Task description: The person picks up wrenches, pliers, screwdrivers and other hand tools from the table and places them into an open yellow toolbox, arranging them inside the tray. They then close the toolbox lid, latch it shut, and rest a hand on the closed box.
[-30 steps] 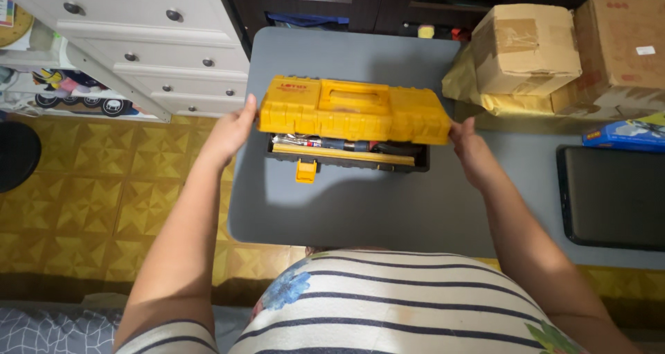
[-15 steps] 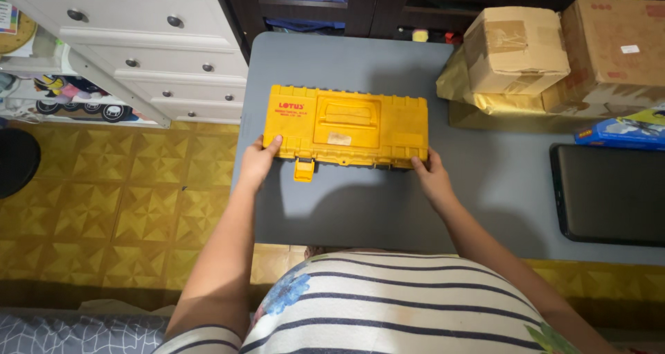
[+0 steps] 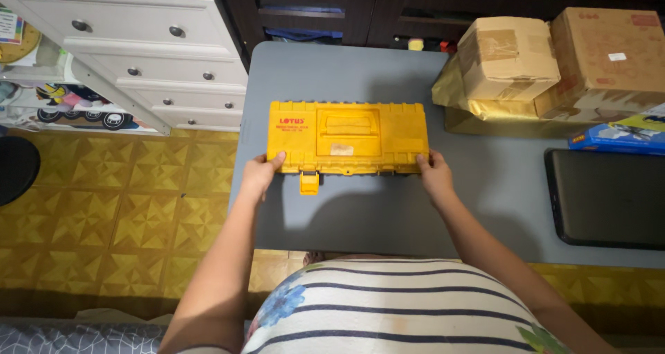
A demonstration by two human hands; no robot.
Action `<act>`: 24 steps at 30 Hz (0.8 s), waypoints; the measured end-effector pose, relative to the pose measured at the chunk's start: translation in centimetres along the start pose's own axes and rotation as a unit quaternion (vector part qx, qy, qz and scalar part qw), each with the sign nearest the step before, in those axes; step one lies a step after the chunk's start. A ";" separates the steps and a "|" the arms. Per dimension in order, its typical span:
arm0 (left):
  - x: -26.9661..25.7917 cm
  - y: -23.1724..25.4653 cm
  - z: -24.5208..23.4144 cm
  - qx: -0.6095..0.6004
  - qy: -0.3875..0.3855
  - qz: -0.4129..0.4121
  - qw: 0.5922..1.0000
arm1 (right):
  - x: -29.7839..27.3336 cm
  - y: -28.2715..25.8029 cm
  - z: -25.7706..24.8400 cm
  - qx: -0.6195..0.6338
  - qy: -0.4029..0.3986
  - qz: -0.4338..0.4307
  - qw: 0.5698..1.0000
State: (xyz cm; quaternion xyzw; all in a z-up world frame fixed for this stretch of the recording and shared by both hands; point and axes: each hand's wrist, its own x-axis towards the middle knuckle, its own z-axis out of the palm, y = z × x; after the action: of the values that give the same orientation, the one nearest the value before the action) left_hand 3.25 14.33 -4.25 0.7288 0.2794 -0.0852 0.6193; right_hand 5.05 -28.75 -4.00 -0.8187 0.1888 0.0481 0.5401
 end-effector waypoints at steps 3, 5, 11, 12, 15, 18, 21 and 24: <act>-0.5 0.0 0.2 0.015 0.008 -0.007 1.000 | -0.7 -0.1 -0.5 -0.065 0.006 0.009 0.998; -0.6 0.0 0.3 0.002 0.002 -0.014 1.000 | -1.5 -0.2 -0.7 -0.085 0.007 -0.014 0.996; -0.7 -1.0 0.5 -0.026 -0.004 0.004 1.000 | -2.0 -0.2 -1.2 -0.091 -0.004 0.010 0.996; -0.7 -1.1 0.5 -0.028 -0.009 0.003 1.000 | -1.9 0.1 -1.4 -0.101 -0.004 0.001 0.995; -0.5 -1.1 0.2 -0.031 -0.018 0.008 0.999 | -1.2 0.5 -1.5 -0.097 -0.008 -0.021 0.995; -0.8 -1.8 0.1 -0.005 0.012 0.028 1.000 | -0.9 0.2 -2.0 -0.121 -0.026 -0.017 0.992; -2.3 -3.4 1.5 0.020 0.097 0.062 0.993 | -2.5 -0.8 -1.1 -0.258 0.086 -0.213 0.939; -4.5 -5.1 3.3 -0.073 0.103 0.007 0.992 | -5.3 -2.4 1.1 -0.223 0.147 -0.434 0.860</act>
State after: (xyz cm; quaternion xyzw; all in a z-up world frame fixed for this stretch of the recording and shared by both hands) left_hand -2.38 10.28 -7.23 0.6882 0.3419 0.0151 0.6398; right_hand 1.21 -25.54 -0.86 -0.9140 -0.1240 -0.2713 0.2748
